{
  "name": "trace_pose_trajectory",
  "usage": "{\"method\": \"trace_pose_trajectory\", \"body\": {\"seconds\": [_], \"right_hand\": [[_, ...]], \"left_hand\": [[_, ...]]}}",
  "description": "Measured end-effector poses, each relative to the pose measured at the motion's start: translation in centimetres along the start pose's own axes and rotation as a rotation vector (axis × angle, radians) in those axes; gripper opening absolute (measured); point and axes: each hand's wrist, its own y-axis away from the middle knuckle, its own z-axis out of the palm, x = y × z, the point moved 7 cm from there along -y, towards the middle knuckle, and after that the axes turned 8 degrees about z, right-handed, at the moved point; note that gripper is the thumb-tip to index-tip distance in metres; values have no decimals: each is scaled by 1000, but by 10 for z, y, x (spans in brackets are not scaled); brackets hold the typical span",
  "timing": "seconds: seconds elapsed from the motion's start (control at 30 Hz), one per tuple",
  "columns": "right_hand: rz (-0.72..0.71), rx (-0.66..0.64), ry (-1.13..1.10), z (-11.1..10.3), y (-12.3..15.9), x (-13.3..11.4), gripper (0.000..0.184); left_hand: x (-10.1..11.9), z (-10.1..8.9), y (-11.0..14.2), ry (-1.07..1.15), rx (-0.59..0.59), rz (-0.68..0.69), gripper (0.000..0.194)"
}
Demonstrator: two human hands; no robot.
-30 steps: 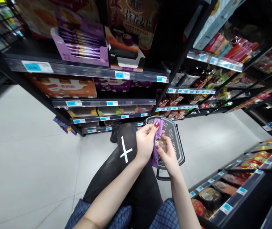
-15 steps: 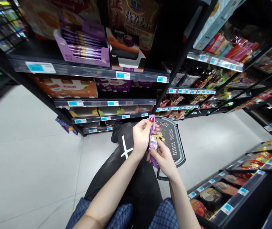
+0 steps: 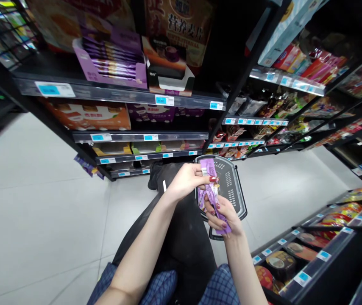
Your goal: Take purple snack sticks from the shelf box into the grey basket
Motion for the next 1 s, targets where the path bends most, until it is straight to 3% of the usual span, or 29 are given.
{"method": "trace_pose_trajectory", "body": {"seconds": [0.17, 0.4, 0.57, 0.77, 1.0], "right_hand": [[-26, 9, 13, -4, 2, -3, 23], [50, -25, -53, -2, 7, -3, 21], [80, -85, -129, 2, 7, 5, 17], [38, -23, -107, -2, 6, -3, 19], [97, 99, 169, -8, 9, -23, 24]], "left_hand": [[2, 2, 1, 0, 103, 45, 21], [-3, 13, 4, -69, -181, -15, 35], [0, 10, 6, -146, -231, -56, 40], [2, 3, 2, -130, -49, 2, 36], [6, 8, 6, 22, 110, 61, 32]]}}
